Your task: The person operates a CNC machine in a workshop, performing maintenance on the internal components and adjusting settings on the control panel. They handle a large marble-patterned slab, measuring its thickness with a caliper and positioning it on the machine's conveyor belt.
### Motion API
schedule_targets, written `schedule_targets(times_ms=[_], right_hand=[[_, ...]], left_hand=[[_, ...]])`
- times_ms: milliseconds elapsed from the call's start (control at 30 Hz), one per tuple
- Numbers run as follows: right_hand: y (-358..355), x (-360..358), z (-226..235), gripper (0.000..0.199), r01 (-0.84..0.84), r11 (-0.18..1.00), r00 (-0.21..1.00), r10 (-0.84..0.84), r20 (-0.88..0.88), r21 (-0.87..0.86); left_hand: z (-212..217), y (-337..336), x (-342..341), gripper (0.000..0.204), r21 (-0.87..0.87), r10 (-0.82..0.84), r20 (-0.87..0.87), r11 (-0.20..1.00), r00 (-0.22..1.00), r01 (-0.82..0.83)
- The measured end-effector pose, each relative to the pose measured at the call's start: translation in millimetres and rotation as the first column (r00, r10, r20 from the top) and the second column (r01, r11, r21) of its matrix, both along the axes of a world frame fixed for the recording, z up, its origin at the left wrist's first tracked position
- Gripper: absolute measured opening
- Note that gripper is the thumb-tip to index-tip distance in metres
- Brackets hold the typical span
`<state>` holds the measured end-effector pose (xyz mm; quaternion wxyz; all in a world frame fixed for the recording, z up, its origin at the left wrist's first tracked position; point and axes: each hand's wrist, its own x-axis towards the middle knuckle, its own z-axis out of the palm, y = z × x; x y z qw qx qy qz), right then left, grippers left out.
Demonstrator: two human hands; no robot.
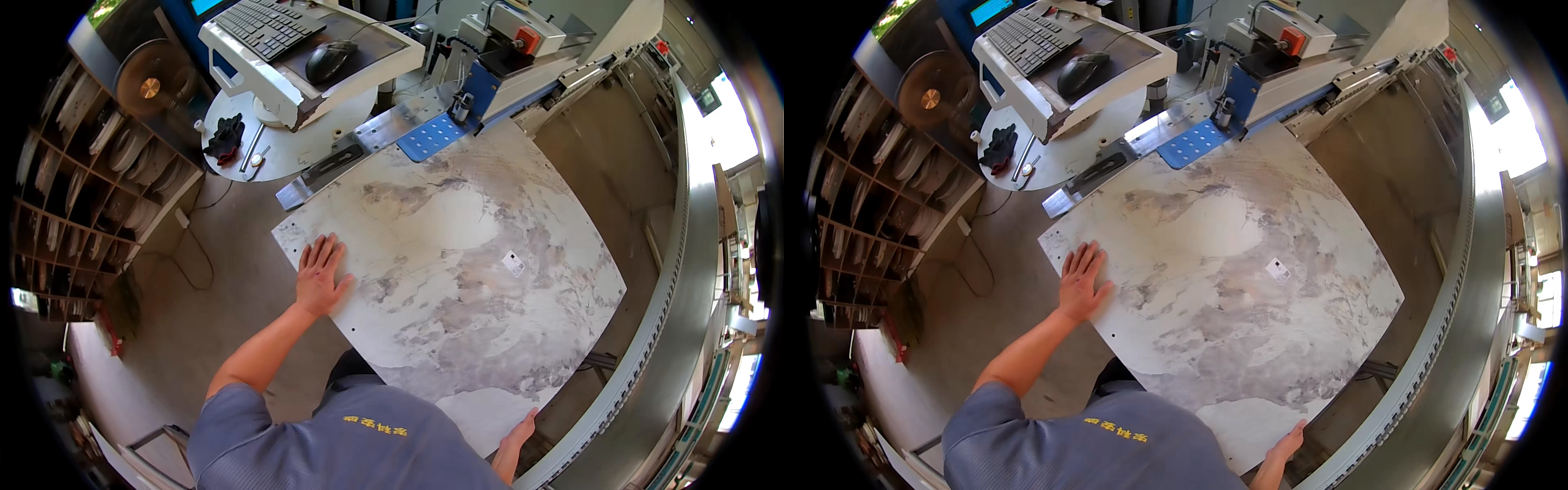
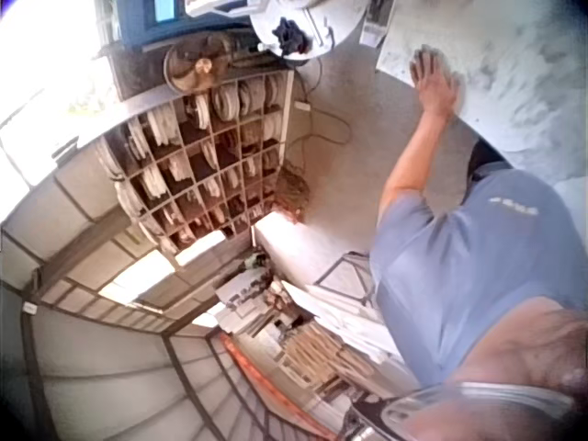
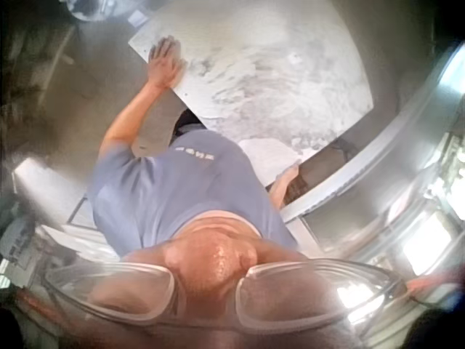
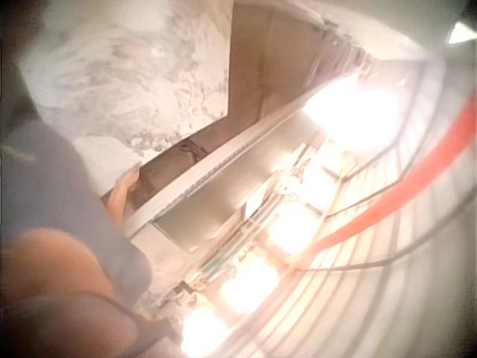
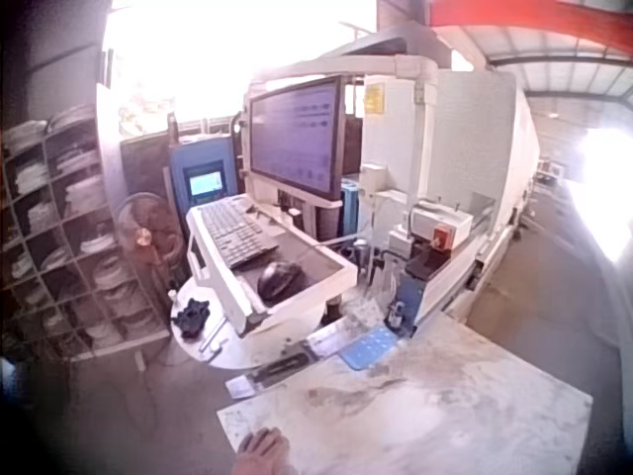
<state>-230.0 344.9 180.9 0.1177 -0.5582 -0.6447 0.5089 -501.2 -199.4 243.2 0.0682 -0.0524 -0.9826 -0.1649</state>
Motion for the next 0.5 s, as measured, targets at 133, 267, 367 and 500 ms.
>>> schedule_targets(times_ms=[133, 267, 367, 500], right_hand=[[26.7, -28.9, 4.6, 0.069, 0.005, 0.996, 0.999, -0.009, -0.046, -0.083], [42.3, -63.7, 10.6, 0.068, -0.004, 0.997, 0.999, 0.002, -0.035, -0.077], [67.8, -89.2, 5.5, 0.067, -0.024, 0.994, 0.999, 0.02, -0.034, -0.104], [90.6, -120.6, 2.9, 0.067, -0.046, 0.998, 0.999, 0.045, -0.015, -0.051]], left_hand=[[-4.4, 21.7, -28.7, 0.061, 0.032, 0.0, -0.023, 0.999, 1.0, 0.001], [-7.4, 42.4, -55.1, 0.06, 0.049, 0.0, -0.049, 0.999, 0.999, 0.003], [-10.4, 64.6, -80.2, 0.057, 0.049, 0.005, -0.047, 0.999, 0.999, -0.003], [-16.1, 85.6, -113.4, 0.052, 0.07, -0.013, -0.092, 0.997, 0.996, 0.02]])
